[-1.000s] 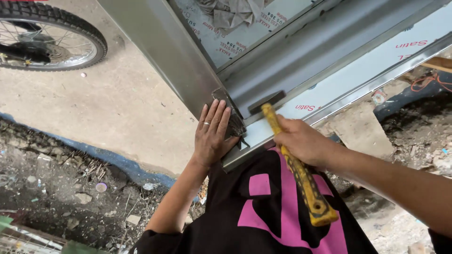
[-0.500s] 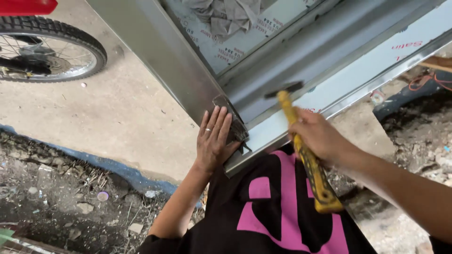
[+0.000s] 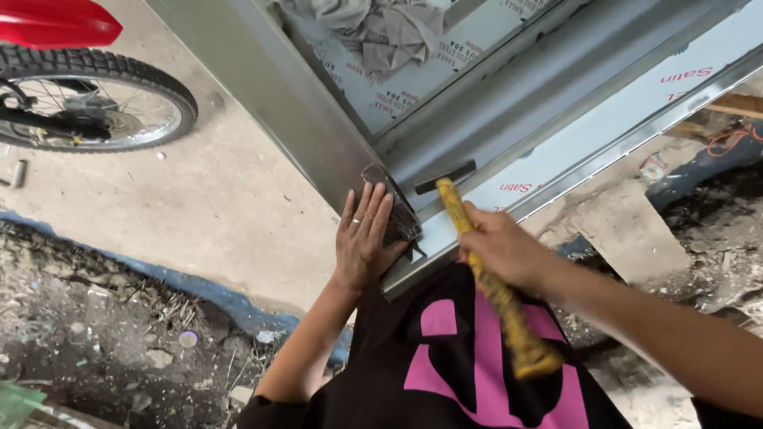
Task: The person is assembling or repairing a metal cabinet, using a hammer to fit metal pieces and joints together.
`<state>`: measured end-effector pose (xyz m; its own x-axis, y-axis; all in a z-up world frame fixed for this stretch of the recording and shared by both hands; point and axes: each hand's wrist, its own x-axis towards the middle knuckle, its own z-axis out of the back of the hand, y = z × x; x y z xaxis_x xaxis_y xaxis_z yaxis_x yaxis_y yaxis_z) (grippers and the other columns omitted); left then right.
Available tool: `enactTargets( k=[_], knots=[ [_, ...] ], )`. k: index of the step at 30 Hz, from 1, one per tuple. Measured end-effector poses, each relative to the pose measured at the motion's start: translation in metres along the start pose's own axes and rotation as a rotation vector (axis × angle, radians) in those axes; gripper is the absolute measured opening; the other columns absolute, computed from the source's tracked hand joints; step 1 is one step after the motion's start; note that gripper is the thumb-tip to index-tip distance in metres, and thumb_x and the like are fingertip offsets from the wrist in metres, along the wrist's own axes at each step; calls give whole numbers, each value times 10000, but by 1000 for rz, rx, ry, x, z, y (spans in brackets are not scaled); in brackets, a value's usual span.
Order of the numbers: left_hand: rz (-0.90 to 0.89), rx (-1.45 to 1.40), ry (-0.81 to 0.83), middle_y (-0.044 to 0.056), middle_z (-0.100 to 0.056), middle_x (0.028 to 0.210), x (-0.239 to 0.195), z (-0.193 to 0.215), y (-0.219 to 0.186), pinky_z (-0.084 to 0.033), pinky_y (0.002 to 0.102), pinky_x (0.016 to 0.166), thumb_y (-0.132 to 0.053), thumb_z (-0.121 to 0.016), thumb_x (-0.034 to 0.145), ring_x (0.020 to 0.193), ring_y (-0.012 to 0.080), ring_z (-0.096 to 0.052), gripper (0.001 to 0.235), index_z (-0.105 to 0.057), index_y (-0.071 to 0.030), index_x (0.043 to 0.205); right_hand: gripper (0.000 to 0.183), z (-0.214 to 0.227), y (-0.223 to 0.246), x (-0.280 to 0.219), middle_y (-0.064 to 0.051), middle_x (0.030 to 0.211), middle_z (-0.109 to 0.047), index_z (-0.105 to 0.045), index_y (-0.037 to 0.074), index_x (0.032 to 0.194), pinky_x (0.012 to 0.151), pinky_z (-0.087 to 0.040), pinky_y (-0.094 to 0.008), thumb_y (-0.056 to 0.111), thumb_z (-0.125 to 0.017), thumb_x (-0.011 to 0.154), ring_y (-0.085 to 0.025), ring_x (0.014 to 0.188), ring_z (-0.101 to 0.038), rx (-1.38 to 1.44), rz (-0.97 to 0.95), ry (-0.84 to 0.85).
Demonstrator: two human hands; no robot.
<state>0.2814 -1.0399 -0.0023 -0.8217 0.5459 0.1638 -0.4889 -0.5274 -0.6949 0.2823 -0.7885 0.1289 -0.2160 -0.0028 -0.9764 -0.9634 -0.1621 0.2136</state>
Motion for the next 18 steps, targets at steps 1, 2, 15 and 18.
enactTargets(
  k=[1, 2, 15, 18],
  knots=[
    [1, -7, 11, 192, -501, 1548, -5, -1, -2, -298, 555, 1261, -237, -932, 689, 1481, 358, -448, 909, -511, 23, 1452, 661, -4, 4, -6, -120, 767, -647, -321, 169, 1584, 409, -503, -315, 160, -545, 961, -177, 491, -552, 28, -28, 31],
    [2, -13, 16, 192, -501, 1548, -13, 0, -5, -298, 555, 1261, -237, -932, 689, 1481, 358, -448, 909, -511, 23, 1452, 661, -2, 0, -14, -120, 767, -647, -321, 169, 1584, 409, -503, -315, 160, -545, 961, -177, 491, -552, 31, -35, 29],
    [10, 14, 6, 184, -473, 1571, -6, -2, 3, -280, 552, 1271, -247, -939, 647, 1498, 351, -419, 977, -485, 5, 1475, 696, 16, 13, -2, -74, 742, -597, -313, 177, 1632, 391, -475, -261, 141, -507, 964, -143, 495, -531, 179, 187, -82],
    [19, 28, 0, 181, -476, 1571, -16, -5, 1, -278, 546, 1275, -261, -942, 668, 1500, 349, -418, 967, -484, 4, 1477, 720, -7, -2, 5, -62, 751, -629, -225, 203, 1634, 425, -512, -231, 167, -510, 974, -98, 528, -568, 86, 221, -52]
  ],
)
